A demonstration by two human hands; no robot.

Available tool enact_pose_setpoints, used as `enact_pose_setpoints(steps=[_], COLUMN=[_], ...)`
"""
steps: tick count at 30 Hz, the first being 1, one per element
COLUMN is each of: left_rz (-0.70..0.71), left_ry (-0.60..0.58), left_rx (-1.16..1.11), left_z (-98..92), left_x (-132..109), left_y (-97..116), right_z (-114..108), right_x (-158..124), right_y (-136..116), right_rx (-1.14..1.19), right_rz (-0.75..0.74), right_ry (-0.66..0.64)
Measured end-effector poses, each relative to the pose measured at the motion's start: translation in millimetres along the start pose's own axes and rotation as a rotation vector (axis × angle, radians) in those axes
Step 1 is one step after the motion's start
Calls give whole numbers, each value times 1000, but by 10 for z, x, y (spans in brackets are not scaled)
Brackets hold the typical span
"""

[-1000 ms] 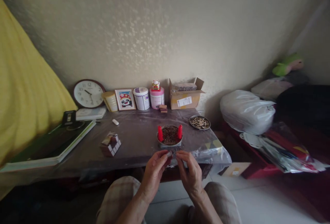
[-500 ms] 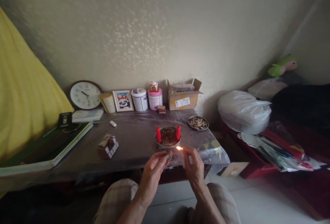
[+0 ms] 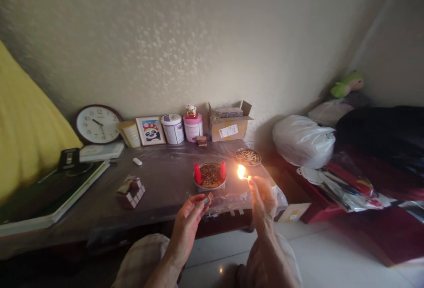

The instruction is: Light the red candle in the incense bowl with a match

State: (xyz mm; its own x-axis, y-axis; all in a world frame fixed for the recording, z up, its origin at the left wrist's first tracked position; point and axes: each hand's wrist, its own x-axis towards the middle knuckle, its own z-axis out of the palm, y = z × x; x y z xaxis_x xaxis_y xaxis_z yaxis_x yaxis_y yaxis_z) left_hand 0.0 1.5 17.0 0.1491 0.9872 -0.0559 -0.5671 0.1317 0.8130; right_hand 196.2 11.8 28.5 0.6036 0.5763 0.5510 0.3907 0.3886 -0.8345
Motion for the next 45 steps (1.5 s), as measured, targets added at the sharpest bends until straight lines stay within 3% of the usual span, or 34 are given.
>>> enact_pose_setpoints(steps=[14,27,33,45], left_rz=[21,3,8,0], left_ry=[-28,36,12,-3], left_rx=[8,33,33,49], left_z=[-64,-9,-19,-37], left_x=[3,-14,-14,-36], left_y=[-46,7,-3,-4], right_z=[94,241,284,338], right_x=[56,63,80,151], right_y=[13,17,3,-3], right_rx=[87,186,265,273], right_rz=[-11,169,226,177], right_ry=[-10,-75,-82,-129])
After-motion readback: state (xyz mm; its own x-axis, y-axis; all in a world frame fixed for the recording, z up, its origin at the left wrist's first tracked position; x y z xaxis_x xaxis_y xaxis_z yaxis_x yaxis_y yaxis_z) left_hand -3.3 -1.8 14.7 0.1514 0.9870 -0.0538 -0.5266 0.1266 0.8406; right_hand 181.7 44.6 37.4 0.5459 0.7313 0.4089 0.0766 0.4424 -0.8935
